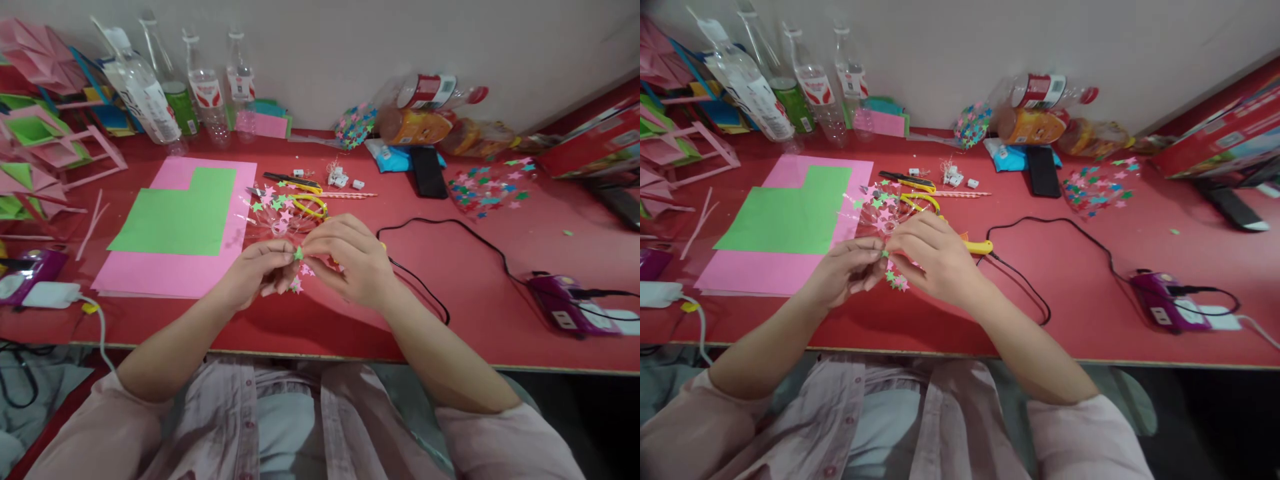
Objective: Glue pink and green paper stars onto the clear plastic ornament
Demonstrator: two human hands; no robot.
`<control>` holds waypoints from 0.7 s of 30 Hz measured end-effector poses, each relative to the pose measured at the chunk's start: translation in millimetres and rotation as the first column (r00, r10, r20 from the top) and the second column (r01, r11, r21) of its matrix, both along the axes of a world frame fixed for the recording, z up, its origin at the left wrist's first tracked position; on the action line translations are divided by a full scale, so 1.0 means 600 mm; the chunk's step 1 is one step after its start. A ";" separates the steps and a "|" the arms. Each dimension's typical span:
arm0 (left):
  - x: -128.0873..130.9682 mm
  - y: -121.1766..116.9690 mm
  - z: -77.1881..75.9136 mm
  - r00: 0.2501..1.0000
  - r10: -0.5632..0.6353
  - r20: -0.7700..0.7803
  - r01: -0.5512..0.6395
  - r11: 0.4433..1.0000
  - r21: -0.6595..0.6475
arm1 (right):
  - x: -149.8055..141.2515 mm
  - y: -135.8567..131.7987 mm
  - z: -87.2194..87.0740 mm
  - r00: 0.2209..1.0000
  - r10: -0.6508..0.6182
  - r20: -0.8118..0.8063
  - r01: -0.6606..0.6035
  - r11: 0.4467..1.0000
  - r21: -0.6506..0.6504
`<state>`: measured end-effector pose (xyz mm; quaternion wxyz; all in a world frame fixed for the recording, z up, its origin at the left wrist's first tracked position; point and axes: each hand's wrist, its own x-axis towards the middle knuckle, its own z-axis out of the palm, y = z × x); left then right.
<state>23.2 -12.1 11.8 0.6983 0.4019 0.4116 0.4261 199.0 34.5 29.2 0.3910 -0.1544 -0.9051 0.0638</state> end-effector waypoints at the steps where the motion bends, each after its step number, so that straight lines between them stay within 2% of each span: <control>1: 0.000 0.000 0.000 1.000 -0.001 0.020 0.001 1.000 -0.008 | -0.001 0.002 -0.001 1.000 0.007 -0.007 -0.007 1.000 0.003; 5: -0.003 0.001 -0.001 0.996 0.000 0.084 0.003 0.999 -0.032 | -0.002 0.008 -0.009 0.999 0.004 -0.051 -0.005 1.000 -0.010; 9: -0.001 0.000 -0.005 0.994 -0.026 0.105 0.035 0.996 -0.082 | -0.002 0.008 -0.016 0.997 0.014 -0.075 -0.020 0.997 -0.079; 16: 0.002 0.002 -0.009 0.994 -0.068 0.090 0.079 0.988 -0.130 | 0.003 0.011 -0.018 0.997 0.018 -0.078 -0.031 0.984 -0.175; 19: 0.002 0.002 -0.008 0.995 -0.062 0.074 0.072 0.988 -0.139 | 0.005 0.012 -0.014 0.996 0.045 -0.075 -0.059 0.980 -0.192; 21: 0.003 0.001 -0.008 0.998 -0.048 0.034 0.052 0.992 -0.114 | 0.007 0.015 -0.013 0.996 0.020 -0.084 -0.039 0.972 -0.231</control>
